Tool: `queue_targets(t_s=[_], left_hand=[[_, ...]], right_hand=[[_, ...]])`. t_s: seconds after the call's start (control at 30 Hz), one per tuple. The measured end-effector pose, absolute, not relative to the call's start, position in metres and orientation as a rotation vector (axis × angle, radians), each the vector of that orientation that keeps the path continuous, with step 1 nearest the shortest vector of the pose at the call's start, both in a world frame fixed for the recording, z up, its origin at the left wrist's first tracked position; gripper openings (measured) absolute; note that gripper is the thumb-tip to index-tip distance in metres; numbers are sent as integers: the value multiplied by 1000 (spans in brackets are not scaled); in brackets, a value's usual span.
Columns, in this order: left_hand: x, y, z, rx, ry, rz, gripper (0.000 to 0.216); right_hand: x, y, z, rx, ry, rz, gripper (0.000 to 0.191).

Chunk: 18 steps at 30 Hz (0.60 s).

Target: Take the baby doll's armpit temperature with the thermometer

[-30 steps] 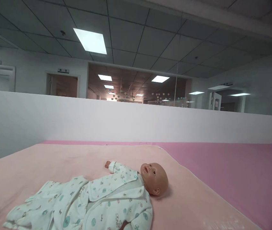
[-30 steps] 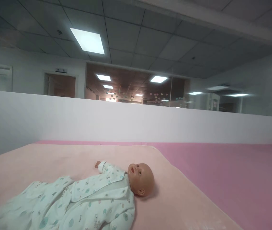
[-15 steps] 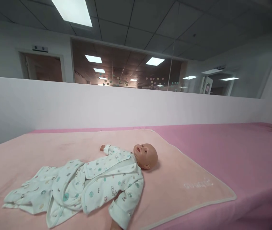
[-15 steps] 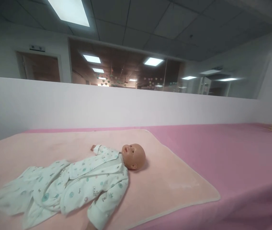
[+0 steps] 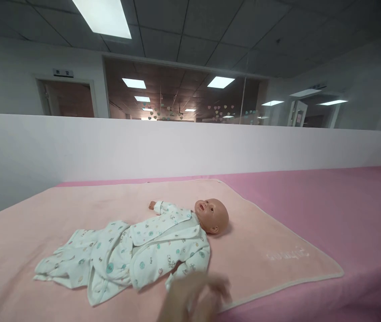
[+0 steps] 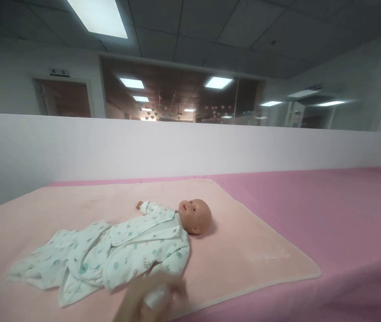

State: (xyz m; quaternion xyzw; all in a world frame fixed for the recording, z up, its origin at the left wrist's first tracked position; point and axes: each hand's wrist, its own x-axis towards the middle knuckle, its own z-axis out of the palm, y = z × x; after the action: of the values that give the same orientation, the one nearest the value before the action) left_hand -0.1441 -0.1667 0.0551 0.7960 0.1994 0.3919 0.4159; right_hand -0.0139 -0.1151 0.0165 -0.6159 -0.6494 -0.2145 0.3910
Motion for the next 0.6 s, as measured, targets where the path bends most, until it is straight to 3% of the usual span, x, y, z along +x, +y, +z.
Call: queue_targets(t_s=[0.1,0.17,0.23,0.3,0.37,0.6], left_hand=[[-144,-130,70,2068,732,1218,33],[-137,-96,69,2284,976,1207,33],[-131,-67,60,2556,1094,916,31],[-128,-45,49,2471,1082,842,23],[-131,-31,38,2168,1035,972,18],[-147,-7,25,1574,936,1219,42]], right_hand=[[-39,-178,-1,-1323,-1621,-545,18],[-50,-201,0,-1234,-1635,-536,20],[-52,-200,13,-1082,-1625,-489,20],[-47,-179,31,-1001,-1606,-415,19],[-37,-150,44,-1113,-1618,-336,23],[-23,-90,34,-1817,-1858,-395,28]])
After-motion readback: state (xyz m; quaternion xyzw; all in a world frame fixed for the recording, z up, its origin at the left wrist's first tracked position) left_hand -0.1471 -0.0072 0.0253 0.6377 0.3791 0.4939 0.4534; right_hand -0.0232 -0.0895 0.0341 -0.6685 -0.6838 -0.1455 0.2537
